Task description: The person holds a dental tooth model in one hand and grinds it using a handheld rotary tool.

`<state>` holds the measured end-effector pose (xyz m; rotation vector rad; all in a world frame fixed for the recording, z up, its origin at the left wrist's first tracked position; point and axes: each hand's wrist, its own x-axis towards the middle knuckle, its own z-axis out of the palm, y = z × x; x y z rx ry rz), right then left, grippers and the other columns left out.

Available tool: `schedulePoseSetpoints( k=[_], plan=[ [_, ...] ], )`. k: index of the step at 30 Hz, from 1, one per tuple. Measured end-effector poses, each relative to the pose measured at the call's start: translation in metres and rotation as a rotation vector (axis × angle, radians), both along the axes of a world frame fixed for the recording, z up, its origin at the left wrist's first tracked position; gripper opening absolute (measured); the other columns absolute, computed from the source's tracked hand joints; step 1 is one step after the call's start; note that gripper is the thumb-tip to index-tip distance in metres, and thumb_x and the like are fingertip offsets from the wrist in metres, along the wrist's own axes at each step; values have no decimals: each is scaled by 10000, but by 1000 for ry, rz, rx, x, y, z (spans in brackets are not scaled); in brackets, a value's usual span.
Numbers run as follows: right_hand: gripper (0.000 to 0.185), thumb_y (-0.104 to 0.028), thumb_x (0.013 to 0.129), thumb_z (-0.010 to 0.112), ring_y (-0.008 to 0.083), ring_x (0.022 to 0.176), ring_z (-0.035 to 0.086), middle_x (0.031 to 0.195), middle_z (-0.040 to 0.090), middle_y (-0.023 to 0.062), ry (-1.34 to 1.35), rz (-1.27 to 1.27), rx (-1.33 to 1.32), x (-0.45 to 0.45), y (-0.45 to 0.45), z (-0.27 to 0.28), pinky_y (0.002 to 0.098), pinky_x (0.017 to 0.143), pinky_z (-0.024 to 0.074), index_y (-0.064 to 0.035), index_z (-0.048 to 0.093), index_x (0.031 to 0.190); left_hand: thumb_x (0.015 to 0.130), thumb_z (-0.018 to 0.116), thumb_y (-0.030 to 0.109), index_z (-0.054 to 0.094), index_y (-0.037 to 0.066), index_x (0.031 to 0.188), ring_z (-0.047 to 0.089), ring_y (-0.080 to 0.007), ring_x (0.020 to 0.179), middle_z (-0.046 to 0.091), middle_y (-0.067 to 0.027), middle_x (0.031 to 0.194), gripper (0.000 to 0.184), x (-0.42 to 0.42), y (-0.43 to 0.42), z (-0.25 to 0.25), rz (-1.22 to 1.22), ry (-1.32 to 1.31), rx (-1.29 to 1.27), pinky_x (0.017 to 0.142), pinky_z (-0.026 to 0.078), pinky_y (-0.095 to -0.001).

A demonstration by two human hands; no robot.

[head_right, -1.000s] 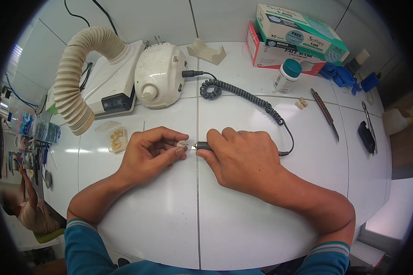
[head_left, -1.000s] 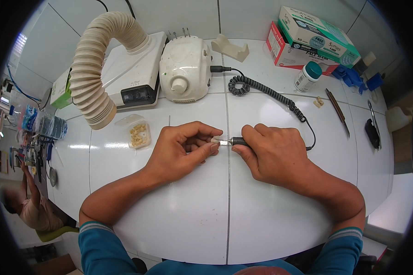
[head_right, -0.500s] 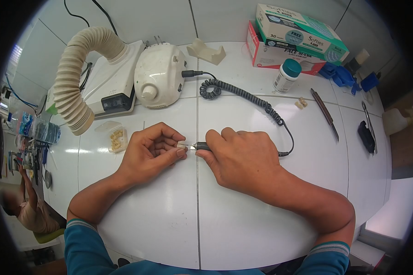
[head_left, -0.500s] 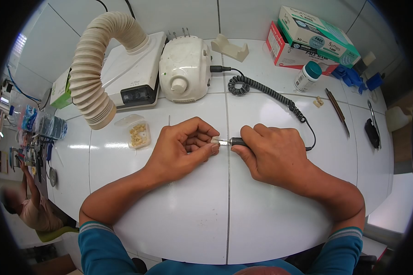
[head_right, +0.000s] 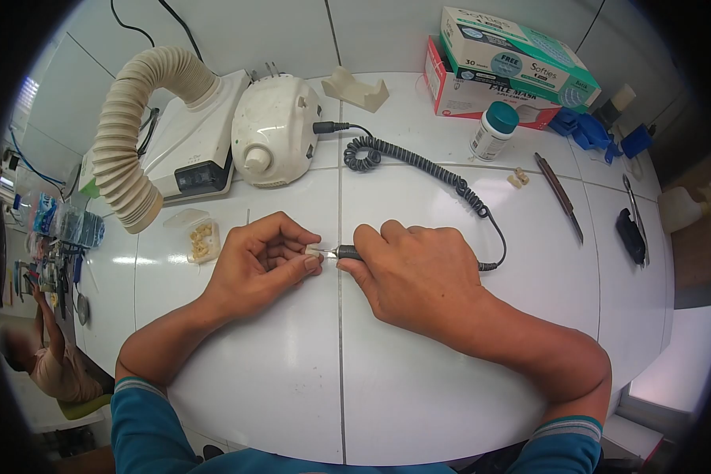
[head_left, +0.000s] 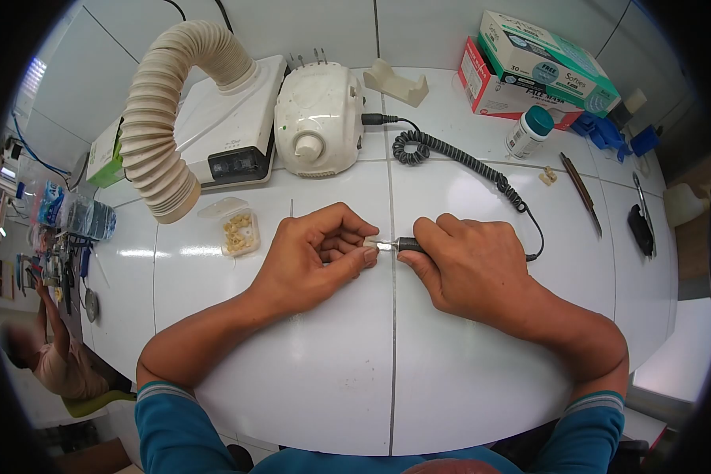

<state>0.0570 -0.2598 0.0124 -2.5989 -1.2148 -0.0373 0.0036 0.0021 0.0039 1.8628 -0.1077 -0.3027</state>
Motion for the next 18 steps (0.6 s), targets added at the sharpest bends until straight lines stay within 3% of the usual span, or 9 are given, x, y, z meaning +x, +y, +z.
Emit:
schedulePoseSetpoints(
  k=[18],
  plan=[
    [370, -414, 1099, 703, 298, 595, 732, 740, 700, 108, 2, 13, -21, -1, 0, 3, 424, 485, 522, -67, 687, 971, 1079, 774, 83, 696, -35, 1210, 799, -141, 1023, 810, -135, 1097, 192, 2, 4, 1, -35, 59, -72, 808, 641, -246]
  ],
)
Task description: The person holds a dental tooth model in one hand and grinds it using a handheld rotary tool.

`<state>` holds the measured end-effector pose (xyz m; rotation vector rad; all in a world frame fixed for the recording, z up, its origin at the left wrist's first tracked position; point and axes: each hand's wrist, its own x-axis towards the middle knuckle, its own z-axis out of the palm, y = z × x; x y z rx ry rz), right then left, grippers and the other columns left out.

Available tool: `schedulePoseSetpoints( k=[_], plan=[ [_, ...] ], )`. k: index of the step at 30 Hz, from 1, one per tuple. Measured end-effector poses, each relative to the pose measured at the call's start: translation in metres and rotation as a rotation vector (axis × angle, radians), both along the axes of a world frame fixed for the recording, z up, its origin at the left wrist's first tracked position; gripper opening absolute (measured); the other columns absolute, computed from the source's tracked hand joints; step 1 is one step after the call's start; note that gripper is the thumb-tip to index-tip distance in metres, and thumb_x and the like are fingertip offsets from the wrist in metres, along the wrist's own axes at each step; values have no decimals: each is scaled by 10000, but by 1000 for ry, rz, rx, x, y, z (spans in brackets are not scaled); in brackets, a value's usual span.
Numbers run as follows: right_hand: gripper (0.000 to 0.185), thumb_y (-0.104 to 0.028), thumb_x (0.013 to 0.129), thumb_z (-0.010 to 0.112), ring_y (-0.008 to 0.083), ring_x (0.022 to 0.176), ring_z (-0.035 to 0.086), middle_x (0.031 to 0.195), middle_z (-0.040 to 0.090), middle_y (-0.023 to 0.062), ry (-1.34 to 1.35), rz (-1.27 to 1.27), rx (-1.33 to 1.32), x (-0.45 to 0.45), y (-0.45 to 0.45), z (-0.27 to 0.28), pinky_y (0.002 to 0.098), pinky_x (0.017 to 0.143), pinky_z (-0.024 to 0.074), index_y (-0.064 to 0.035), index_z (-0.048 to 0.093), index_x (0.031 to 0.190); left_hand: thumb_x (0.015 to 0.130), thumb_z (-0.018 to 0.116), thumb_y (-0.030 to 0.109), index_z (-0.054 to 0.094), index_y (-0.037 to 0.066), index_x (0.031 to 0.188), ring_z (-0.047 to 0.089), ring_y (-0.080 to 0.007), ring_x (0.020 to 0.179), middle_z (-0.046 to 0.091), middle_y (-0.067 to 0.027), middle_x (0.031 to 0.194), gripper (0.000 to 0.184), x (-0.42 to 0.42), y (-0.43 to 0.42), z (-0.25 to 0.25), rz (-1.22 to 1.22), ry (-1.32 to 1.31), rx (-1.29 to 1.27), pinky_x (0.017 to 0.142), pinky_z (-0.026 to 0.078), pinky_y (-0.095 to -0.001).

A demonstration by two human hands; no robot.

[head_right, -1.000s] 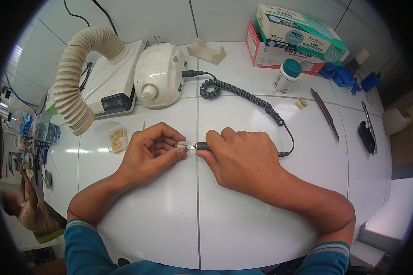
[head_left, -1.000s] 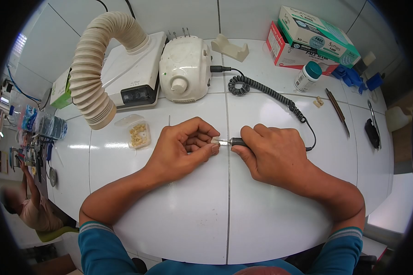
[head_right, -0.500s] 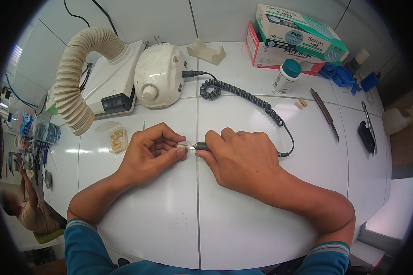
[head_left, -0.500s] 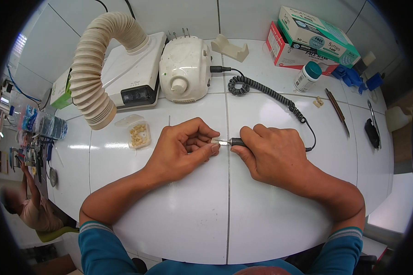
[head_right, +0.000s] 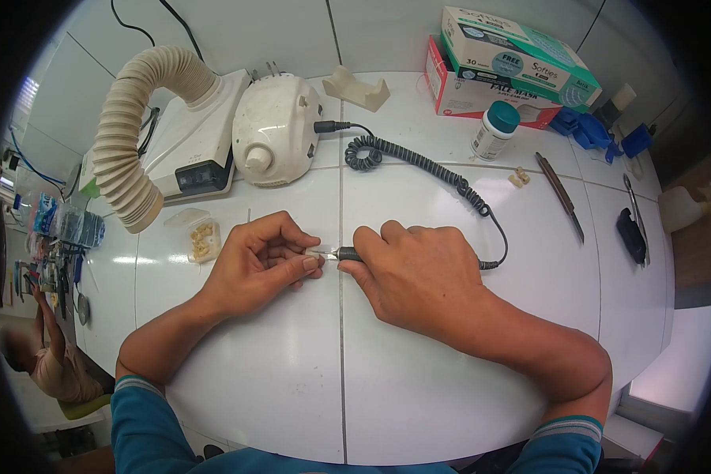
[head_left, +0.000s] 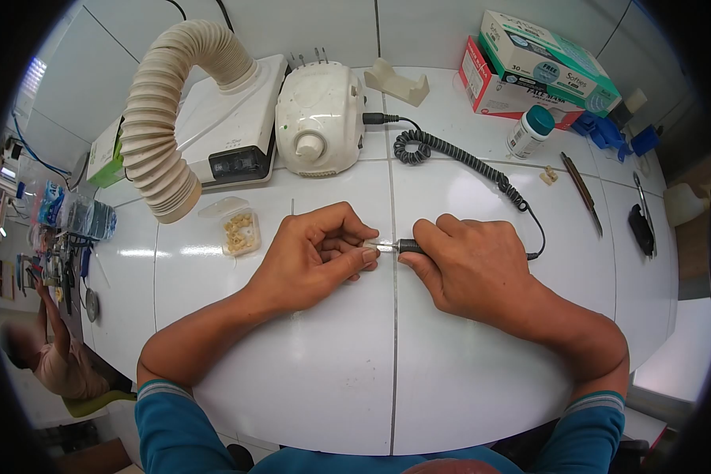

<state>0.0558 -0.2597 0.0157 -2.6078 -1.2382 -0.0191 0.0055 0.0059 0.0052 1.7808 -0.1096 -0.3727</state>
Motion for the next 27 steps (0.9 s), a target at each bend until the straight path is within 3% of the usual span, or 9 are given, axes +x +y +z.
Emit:
schedulePoseSetpoints(
  k=[20, 27],
  plan=[
    [368, -415, 1090, 709, 296, 595, 729, 748, 705, 103, 14, 16, 3, 1, -1, 1, 422, 483, 514, -74, 684, 957, 1087, 744, 60, 682, -32, 1212, 765, -115, 990, 790, -104, 1067, 167, -1, 0, 5, 5, 70, -82, 817, 619, -252],
    [361, -412, 1086, 714, 293, 592, 726, 745, 707, 99, 20, 18, 2, 1, -1, 2, 421, 482, 514, -76, 682, 959, 1084, 755, 83, 672, -7, 1189, 809, -150, 1028, 804, -122, 1097, 161, -1, 2, 2, -6, 67, -78, 776, 626, -249]
  ],
)
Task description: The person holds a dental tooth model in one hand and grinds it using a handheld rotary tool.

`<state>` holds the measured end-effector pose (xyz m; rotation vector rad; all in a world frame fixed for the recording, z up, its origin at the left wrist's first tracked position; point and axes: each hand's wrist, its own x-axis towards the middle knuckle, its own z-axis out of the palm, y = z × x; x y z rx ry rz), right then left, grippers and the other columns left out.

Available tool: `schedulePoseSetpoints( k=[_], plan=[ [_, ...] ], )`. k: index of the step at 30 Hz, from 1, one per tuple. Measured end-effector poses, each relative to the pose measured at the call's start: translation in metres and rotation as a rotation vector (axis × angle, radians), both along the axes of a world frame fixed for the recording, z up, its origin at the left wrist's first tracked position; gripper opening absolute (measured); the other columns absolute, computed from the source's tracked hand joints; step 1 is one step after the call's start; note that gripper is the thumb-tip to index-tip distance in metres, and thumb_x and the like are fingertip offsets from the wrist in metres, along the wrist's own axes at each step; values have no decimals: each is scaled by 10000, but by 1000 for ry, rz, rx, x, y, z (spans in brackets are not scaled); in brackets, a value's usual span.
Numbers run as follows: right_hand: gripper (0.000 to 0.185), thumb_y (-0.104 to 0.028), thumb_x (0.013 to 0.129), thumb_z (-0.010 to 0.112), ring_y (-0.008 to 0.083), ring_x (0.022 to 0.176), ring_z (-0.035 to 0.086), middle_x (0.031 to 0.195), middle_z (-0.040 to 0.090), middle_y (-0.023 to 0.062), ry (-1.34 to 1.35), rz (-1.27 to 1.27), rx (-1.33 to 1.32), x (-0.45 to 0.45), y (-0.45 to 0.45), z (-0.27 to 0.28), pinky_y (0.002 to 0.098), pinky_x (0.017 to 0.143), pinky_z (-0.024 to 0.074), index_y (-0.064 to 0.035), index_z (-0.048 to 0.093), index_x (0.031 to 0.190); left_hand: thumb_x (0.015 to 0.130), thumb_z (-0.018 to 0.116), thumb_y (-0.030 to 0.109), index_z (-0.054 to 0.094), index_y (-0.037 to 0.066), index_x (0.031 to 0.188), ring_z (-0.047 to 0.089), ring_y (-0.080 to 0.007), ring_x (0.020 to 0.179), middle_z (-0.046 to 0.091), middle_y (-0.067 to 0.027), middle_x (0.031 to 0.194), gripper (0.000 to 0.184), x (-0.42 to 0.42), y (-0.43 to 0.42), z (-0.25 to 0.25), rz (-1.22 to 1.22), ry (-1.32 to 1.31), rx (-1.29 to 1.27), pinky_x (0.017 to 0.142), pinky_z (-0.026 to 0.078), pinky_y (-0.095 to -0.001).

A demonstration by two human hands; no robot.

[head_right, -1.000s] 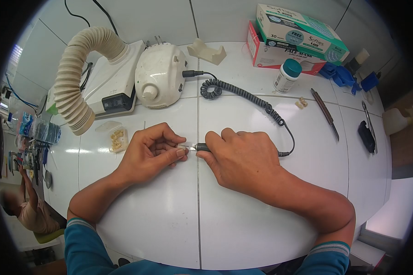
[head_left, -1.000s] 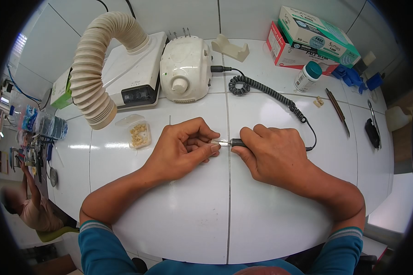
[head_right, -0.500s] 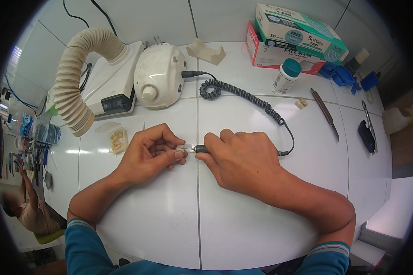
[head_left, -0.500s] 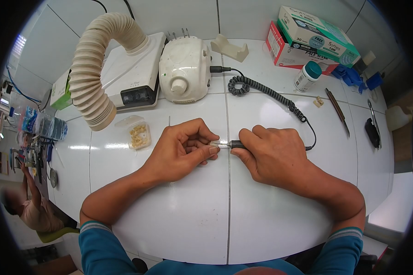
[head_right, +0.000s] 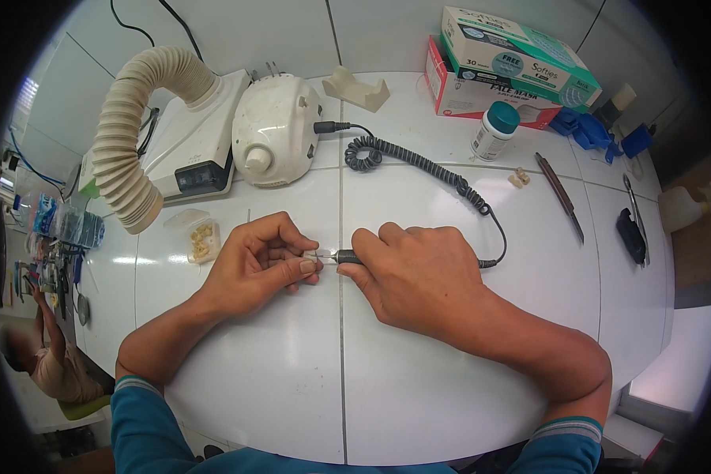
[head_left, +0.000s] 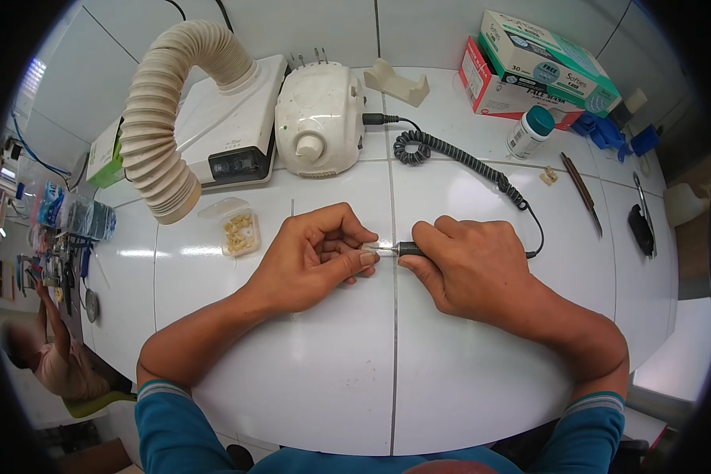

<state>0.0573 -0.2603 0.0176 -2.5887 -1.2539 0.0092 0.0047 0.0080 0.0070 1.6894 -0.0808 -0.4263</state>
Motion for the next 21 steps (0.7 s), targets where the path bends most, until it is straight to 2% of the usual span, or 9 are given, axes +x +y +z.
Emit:
schedulePoseSetpoints(
  k=[11, 14, 21],
  plan=[
    [368, -413, 1098, 688, 324, 596, 713, 744, 702, 109, 8, -13, 49, 2, -2, -2, 456, 505, 517, -70, 670, 964, 1089, 742, 97, 654, 19, 1236, 800, -138, 1007, 800, -96, 1094, 189, 0, 1, 0, 14, 0, -61, 753, 602, -246],
    [382, -416, 1107, 670, 345, 590, 697, 751, 700, 120, 52, -30, 78, 4, -2, -1, 476, 513, 507, -63, 663, 961, 1093, 732, 74, 632, 13, 1316, 773, -95, 986, 781, -63, 1097, 251, 1, 0, 5, 52, 22, -94, 784, 601, -232],
    [380, -418, 1106, 668, 345, 592, 690, 750, 691, 122, 50, -22, 70, 3, -2, -1, 479, 518, 502, -65, 661, 966, 1090, 727, 93, 636, 27, 1321, 757, -82, 995, 760, -37, 1088, 258, 0, 1, 2, 46, 27, -70, 783, 581, -233]
  ],
)
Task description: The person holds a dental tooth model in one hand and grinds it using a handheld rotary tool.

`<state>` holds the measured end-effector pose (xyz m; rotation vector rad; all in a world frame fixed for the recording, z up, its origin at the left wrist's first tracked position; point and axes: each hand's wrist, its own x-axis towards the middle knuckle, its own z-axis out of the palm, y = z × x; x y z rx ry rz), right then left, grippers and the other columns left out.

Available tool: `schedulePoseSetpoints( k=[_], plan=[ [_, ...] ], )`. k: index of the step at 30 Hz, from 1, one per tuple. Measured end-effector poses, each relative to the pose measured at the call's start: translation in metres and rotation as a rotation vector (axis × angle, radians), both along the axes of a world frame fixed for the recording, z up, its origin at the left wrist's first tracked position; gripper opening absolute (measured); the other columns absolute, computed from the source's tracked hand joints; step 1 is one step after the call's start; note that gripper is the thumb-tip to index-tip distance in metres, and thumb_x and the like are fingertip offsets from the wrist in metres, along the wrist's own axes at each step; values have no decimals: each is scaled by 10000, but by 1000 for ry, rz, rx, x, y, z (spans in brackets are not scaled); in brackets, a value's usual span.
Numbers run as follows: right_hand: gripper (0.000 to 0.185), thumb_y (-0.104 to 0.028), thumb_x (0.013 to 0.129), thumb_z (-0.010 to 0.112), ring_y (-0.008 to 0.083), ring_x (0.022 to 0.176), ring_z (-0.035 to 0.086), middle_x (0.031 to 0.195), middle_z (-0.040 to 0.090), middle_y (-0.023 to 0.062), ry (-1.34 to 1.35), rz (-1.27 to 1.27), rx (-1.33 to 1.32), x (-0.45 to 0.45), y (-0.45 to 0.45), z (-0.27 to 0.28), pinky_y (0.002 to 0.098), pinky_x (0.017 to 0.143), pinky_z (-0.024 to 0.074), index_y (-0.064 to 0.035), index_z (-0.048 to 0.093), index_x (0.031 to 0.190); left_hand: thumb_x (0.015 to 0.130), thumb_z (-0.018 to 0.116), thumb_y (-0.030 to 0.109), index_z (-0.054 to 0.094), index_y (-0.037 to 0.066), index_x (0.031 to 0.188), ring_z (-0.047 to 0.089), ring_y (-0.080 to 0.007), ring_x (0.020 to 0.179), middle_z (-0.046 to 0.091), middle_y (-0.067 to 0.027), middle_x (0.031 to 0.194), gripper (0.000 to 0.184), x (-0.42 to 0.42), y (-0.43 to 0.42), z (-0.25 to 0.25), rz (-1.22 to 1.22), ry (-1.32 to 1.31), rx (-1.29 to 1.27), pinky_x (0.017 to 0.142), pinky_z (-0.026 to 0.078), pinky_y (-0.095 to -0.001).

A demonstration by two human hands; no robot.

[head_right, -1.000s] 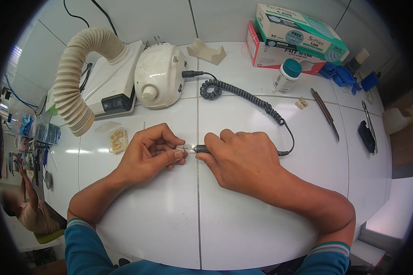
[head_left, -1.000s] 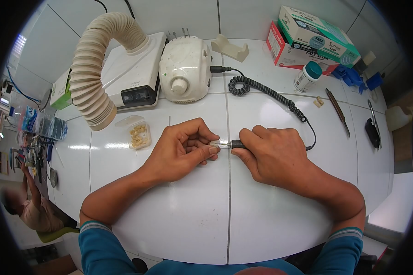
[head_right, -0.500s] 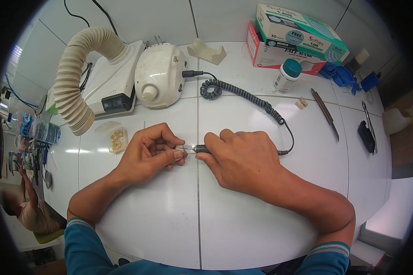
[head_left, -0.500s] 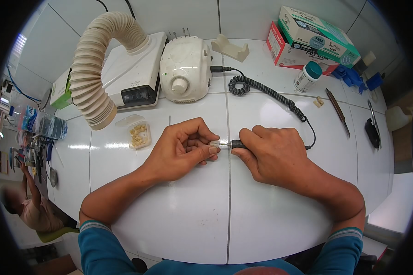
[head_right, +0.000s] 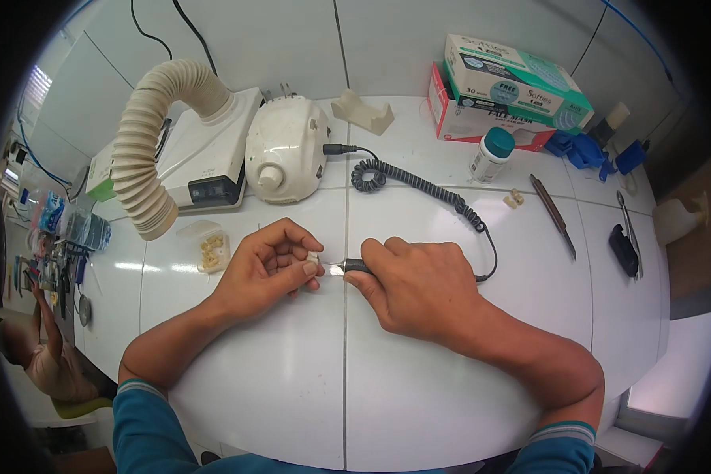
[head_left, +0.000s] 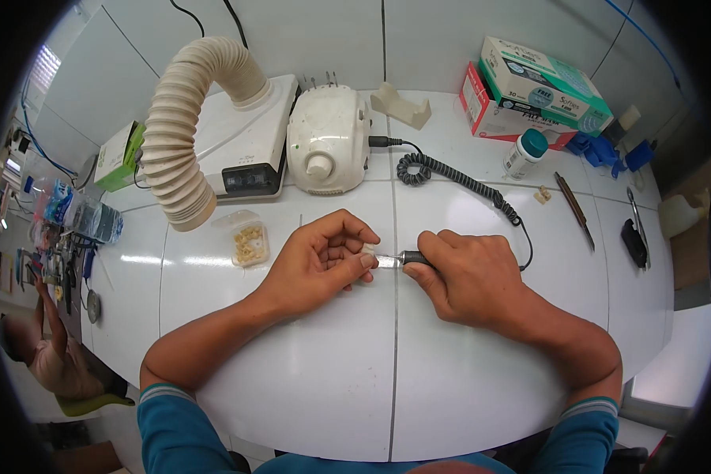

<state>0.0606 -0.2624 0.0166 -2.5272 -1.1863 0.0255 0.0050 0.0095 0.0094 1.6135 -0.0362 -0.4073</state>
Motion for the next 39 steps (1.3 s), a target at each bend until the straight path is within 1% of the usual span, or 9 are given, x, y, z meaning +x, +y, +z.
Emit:
schedulePoseSetpoints(
  k=[2, 5, 11, 14, 17, 23, 26, 35, 39],
  plan=[
    [376, -419, 1106, 667, 342, 593, 691, 748, 689, 120, -5, 2, -1, 0, 0, -1, 479, 519, 503, -67, 663, 973, 1078, 738, 83, 640, 22, 1309, 749, -80, 995, 754, -40, 1088, 258, 1, -2, 3, 21, 12, -7, 795, 580, -233],
    [374, -423, 1108, 664, 343, 596, 697, 757, 696, 121, 1, 0, -7, 0, -1, 1, 478, 518, 508, -69, 666, 987, 1059, 762, 72, 646, 12, 1289, 736, -75, 986, 745, -47, 1087, 265, 1, 0, -11, 6, -86, -89, 811, 577, -226],
    [368, -418, 1106, 669, 343, 609, 714, 771, 709, 127, 21, -5, -23, 0, 0, 2, 475, 523, 522, -67, 663, 994, 1057, 761, 72, 650, 5, 1277, 744, -79, 975, 745, -53, 1095, 255, 0, -1, -11, 18, -67, -3, 813, 588, -215],
    [369, -413, 1107, 670, 340, 609, 715, 770, 708, 127, 8, -1, -22, 0, 0, 2, 475, 523, 523, -63, 663, 990, 1088, 735, 101, 646, 8, 1286, 775, -99, 1043, 770, -76, 1158, 236, -1, -2, -9, 11, -54, -1, 790, 605, -224],
    [369, -411, 1106, 673, 339, 613, 718, 768, 707, 128, 9, 0, -12, -1, -1, 1, 475, 526, 524, -62, 664, 989, 1117, 691, 78, 608, 17, 1329, 796, -166, 1153, 785, -143, 1309, 236, 0, -5, 2, 8, 9, 28, 793, 616, -244],
    [359, -407, 1101, 682, 339, 616, 720, 763, 704, 128, 11, -9, -14, -1, 0, 1, 469, 534, 529, -66, 666, 990, 1168, 616, 101, 551, 35, 1409, 790, -190, 1205, 766, -167, 1403, 259, 0, -3, -2, -45, -23, 24, 777, 611, -250],
    [357, -406, 1097, 688, 336, 618, 721, 755, 698, 124, -12, -6, 5, -1, 0, 0, 468, 529, 527, -67, 666, 988, 1169, 610, 101, 542, 33, 1415, 786, -193, 1216, 763, -173, 1408, 264, -1, -4, -1, -40, -17, 16, 776, 610, -253],
    [362, -412, 1091, 700, 321, 611, 718, 742, 688, 108, -36, -6, -19, -1, 0, -1, 457, 518, 523, -69, 660, 983, 1128, 693, 91, 632, 8, 1376, 789, -182, 1199, 784, -120, 1310, 269, -2, -5, -1, -14, -13, 81, 780, 617, -254],
    [360, -411, 1092, 701, 312, 616, 721, 750, 692, 107, -50, -5, -19, -2, 0, -1, 447, 514, 521, -71, 659, 981, 1124, 696, 86, 635, 4, 1373, 794, -181, 1184, 791, -132, 1288, 269, -1, -6, 0, -13, -1, 81, 780, 624, -250]
  ],
)
